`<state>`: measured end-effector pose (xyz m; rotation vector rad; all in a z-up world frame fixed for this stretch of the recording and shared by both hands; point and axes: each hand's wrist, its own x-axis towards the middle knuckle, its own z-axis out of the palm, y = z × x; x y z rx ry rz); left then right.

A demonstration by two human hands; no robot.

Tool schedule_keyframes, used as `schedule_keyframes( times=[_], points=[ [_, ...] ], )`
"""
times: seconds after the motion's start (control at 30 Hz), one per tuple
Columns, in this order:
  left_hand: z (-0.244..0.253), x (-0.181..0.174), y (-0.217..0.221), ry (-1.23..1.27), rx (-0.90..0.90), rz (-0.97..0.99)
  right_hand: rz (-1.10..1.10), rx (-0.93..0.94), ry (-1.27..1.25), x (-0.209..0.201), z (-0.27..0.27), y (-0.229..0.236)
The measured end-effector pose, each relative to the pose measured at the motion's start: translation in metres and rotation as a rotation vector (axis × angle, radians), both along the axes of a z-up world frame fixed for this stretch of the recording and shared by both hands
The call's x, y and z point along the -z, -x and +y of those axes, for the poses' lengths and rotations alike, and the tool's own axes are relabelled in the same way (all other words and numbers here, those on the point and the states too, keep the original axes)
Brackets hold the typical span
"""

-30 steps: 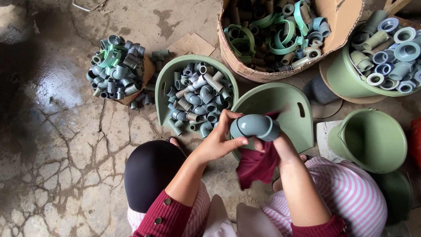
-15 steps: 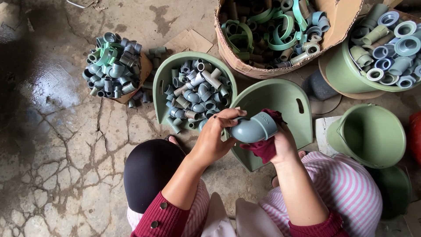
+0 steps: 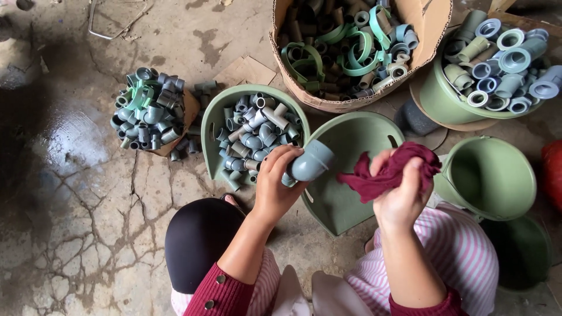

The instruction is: The person sits on the floor and wipes multiple small PVC pipe fittings with a maroon cloth. They pick up each fitting from a green basin, wipe it, and place it into a cardboard box. The process is repeated for several fittings throughout the clip.

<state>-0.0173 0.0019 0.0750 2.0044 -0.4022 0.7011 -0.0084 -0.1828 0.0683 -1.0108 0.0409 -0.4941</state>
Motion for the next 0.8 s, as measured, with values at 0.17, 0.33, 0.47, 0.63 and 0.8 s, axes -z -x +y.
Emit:
schedule_keyframes(
  times=[0.17,0.33,0.47,0.63,0.8],
  points=[
    [-0.014,0.011,0.001,0.05,0.004,0.149,-0.168,-0.266,-0.067,-0.008,0.028,0.012],
    [-0.019,0.037,-0.004,0.068,0.03,0.145,-0.461,-0.241,0.757,-0.031,0.041,0.014],
    [-0.016,0.054,-0.008,0.115,0.077,0.15,-0.405,-0.247,1.074,-0.018,0.044,0.014],
    [-0.03,0.045,-0.003,0.107,0.078,0.09,-0.49,-0.033,1.221,-0.001,0.035,0.003],
    [-0.039,0.053,0.008,0.13,0.089,0.199,0.136,-0.158,0.819,0.018,0.027,0.001]
  ],
)
